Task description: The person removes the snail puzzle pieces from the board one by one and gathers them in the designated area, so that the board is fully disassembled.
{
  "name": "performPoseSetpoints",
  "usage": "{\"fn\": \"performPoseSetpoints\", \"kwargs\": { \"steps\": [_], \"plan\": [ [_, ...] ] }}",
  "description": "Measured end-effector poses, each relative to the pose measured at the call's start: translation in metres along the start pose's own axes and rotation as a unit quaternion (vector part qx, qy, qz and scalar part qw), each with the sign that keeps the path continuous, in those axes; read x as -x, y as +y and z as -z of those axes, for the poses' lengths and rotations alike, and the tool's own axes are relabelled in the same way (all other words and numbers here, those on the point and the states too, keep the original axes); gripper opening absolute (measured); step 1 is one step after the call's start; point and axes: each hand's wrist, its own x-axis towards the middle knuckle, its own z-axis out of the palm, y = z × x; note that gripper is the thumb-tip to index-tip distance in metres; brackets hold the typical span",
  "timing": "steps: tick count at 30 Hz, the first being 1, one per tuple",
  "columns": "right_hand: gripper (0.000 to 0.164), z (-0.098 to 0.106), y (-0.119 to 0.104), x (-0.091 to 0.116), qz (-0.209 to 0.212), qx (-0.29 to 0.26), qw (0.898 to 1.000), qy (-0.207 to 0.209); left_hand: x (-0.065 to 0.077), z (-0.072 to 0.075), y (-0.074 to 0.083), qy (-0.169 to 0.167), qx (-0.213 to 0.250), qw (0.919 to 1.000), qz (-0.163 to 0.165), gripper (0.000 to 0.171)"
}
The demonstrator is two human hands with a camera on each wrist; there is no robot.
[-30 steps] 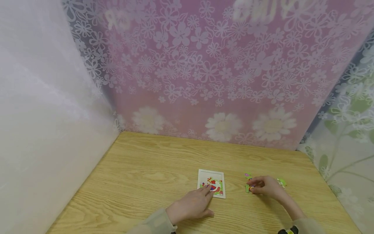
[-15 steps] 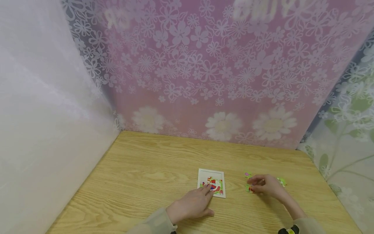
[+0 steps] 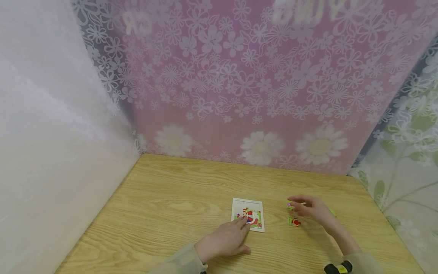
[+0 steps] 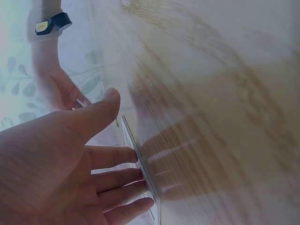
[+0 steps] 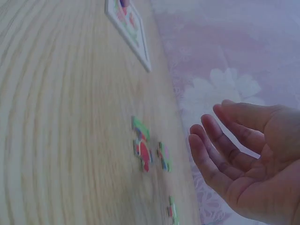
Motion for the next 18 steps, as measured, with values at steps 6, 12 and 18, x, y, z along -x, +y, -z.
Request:
{"fn": "performPoseSetpoints", "kwargs": {
  "steps": [6, 12, 18],
  "plan": [
    [0.050, -0.008, -0.011, -0.009, 0.011, -0.022, 1.000, 0.009, -0.001, -0.002, 0.000, 0.001, 0.000, 1.0000, 0.002, 0.077],
    [0.046, -0.022, -0.021, -0.021, 0.037, -0.026, 0.999, -0.006, -0.001, -0.001, 0.000, -0.009, 0.008, 0.9999, 0.012, 0.075],
    [0.040, -0.041, -0.034, -0.035, 0.063, -0.031, 0.997, -0.018, -0.001, 0.002, 0.001, -0.014, 0.012, 0.9997, 0.015, 0.075]
  ]
}}
